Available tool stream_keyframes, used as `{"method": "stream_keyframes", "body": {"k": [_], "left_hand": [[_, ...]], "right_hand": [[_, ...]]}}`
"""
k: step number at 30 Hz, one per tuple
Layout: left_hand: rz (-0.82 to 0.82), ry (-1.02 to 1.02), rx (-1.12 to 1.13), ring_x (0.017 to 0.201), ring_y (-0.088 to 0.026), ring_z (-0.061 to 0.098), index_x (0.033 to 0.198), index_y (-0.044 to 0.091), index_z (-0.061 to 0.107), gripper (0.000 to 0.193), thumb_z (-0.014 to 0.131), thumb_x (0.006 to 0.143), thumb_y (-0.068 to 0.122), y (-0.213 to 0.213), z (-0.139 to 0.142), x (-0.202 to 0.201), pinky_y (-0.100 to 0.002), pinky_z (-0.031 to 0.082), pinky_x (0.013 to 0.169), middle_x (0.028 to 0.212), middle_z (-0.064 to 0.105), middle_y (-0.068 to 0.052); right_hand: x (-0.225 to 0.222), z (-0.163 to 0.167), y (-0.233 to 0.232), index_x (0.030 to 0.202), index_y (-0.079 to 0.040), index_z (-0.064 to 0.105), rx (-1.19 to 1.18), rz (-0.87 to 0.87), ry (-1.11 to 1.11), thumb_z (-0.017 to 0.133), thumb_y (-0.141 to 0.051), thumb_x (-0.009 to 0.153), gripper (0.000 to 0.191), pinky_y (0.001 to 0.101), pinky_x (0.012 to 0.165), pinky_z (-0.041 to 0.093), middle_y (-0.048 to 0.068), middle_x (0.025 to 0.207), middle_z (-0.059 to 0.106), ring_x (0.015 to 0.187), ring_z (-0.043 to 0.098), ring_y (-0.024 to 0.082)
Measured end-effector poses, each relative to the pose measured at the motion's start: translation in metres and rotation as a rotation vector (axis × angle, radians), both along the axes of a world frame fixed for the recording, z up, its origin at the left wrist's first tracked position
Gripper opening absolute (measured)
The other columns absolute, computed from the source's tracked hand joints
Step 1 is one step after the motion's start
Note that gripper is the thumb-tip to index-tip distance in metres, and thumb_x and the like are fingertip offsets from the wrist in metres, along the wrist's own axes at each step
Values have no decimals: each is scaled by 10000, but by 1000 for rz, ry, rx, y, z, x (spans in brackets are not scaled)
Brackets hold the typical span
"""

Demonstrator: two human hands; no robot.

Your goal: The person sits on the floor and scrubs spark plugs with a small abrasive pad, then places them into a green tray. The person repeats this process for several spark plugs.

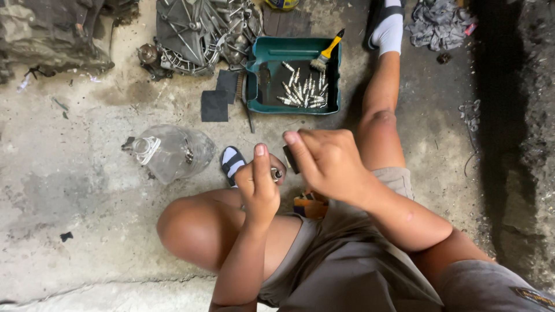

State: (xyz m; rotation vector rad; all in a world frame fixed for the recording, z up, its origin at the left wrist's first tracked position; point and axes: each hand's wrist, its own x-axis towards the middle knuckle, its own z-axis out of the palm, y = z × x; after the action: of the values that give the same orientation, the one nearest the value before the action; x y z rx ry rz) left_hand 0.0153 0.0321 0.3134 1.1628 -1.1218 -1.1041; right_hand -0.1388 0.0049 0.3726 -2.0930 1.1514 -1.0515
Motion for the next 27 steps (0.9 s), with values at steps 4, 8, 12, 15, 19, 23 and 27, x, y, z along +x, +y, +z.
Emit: {"method": "stream_keyframes", "body": {"k": [4, 8, 12, 15, 19, 23, 27], "left_hand": [[52, -113, -85, 496, -122, 483, 670, -19, 539, 548, 423, 1131, 253, 3, 0, 1, -306, 338, 510, 546, 533, -51], [23, -27, -20, 522, -120, 487, 658, 12, 546, 587, 371, 1162, 257, 4, -2, 2, -312, 357, 538, 570, 542, -29], [66, -113, 8, 481, -115, 481, 669, 1, 539, 540, 414, 1123, 263, 4, -4, 1, -304, 327, 493, 539, 522, -22], [47, -64, 41, 490, -110, 469, 664, 7, 558, 546, 417, 1119, 274, -4, -8, 0, -297, 330, 494, 539, 529, -23], [38, -19, 124, 514, -102, 454, 661, 15, 556, 572, 398, 1135, 295, -9, -11, 3, -291, 332, 509, 568, 526, -26], [10, 20, 48, 522, -104, 500, 680, -1, 565, 563, 410, 1125, 309, -6, -12, 1, -282, 361, 511, 581, 556, -28], [-8, -30, 81, 519, -87, 482, 665, 7, 558, 572, 407, 1129, 305, -5, -11, -2, -260, 361, 510, 569, 539, -12]], "right_hand": [[3, 4, -1, 847, 33, 655, 25, 97, -51, 582, -58, 1018, 207, 421, 534, 447, 156, 659, 591, 565, 601, 333], [5, 10, -6, 793, 25, 636, -19, -39, 66, 605, -69, 1028, 256, 425, 511, 438, 174, 668, 594, 546, 598, 340], [4, 8, -6, 833, 27, 644, -7, 60, -12, 585, -71, 1028, 226, 422, 536, 454, 161, 689, 599, 569, 605, 335], [4, 0, -9, 779, 14, 627, -99, -20, 48, 608, -91, 1017, 260, 433, 528, 444, 172, 674, 591, 567, 600, 354], [3, -5, -11, 722, 0, 576, 92, -37, -82, 566, -85, 1054, 343, 425, 515, 426, 157, 641, 571, 527, 592, 322], [7, -5, -18, 743, 3, 602, -2, -37, 4, 587, -104, 1032, 309, 436, 495, 422, 167, 640, 578, 534, 576, 360], [5, -10, -19, 724, 14, 584, 98, -102, -42, 580, -105, 1044, 341, 439, 497, 412, 174, 623, 548, 500, 553, 351]]}}
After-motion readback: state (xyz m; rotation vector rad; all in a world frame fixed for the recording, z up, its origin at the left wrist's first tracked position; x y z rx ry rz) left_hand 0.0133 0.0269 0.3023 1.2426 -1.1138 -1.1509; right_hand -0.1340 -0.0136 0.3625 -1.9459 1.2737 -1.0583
